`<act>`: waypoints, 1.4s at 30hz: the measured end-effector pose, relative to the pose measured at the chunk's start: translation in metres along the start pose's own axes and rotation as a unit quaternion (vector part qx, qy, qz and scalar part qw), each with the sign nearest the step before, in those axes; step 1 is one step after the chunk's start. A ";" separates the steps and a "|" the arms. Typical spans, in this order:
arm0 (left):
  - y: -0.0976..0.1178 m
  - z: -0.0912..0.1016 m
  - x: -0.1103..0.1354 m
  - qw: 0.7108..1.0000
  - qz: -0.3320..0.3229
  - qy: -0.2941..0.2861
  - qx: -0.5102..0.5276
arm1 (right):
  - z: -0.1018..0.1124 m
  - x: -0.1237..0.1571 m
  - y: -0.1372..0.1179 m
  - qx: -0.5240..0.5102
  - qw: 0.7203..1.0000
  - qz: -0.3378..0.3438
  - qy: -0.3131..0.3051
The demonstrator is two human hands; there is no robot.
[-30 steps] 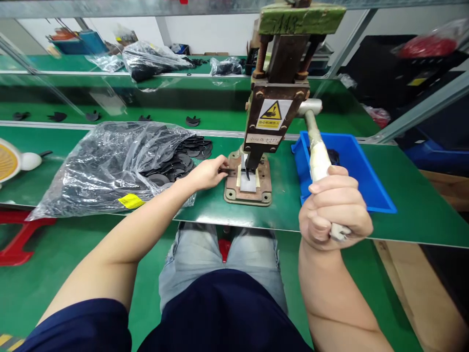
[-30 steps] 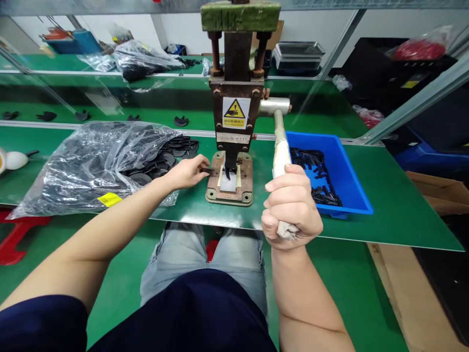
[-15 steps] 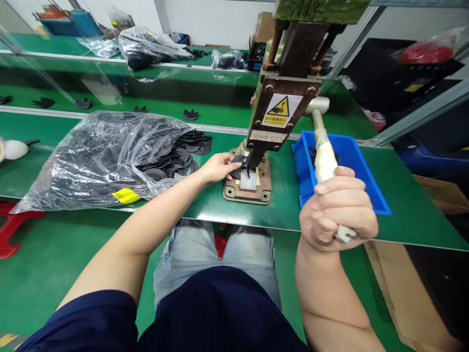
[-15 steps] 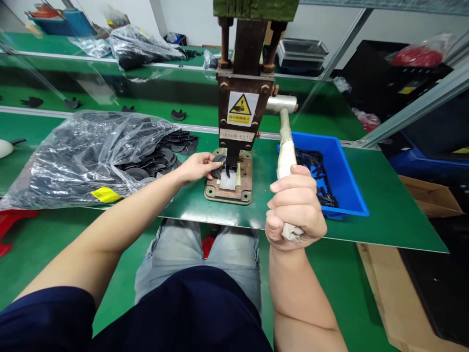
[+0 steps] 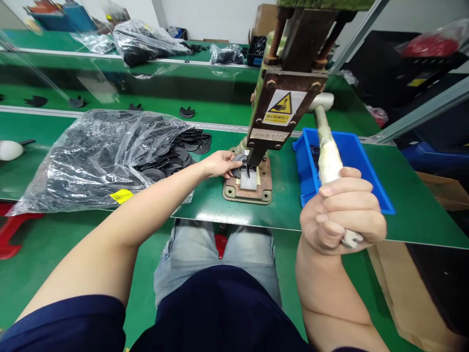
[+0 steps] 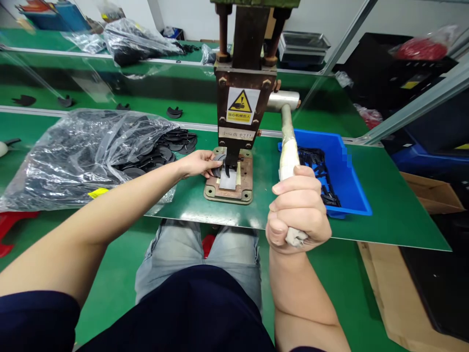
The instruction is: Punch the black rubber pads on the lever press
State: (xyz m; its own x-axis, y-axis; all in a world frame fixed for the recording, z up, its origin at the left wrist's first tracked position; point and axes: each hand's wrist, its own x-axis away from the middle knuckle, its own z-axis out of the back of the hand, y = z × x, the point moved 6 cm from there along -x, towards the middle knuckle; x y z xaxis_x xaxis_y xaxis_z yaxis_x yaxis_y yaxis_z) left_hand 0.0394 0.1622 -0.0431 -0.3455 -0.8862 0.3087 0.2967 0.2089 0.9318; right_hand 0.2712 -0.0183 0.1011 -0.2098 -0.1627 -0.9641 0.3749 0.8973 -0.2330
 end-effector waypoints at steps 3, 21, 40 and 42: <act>0.003 0.000 -0.001 0.999 0.036 -0.009 -0.002 | -0.001 0.000 0.001 -0.008 1.000 0.003 0.005; 0.010 -0.007 0.019 0.991 0.126 -0.008 0.051 | -0.025 -0.107 -0.002 -0.102 0.994 -0.030 -0.032; 0.025 0.010 0.086 0.996 0.004 -0.032 0.089 | -0.022 0.044 0.085 -0.029 0.938 -0.328 -0.108; 0.028 0.002 0.106 0.994 -0.011 -0.048 0.095 | -0.042 0.083 0.074 -0.052 0.912 -0.370 -0.170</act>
State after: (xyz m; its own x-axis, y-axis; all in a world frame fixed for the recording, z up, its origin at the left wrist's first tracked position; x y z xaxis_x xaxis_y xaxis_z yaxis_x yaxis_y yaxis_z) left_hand 0.0092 0.0751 0.0164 -0.4366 -0.8492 0.2971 0.1180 0.2733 0.9547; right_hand 0.2438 0.0522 0.0092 -0.0718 -0.8415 -0.5355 0.1533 0.5212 -0.8396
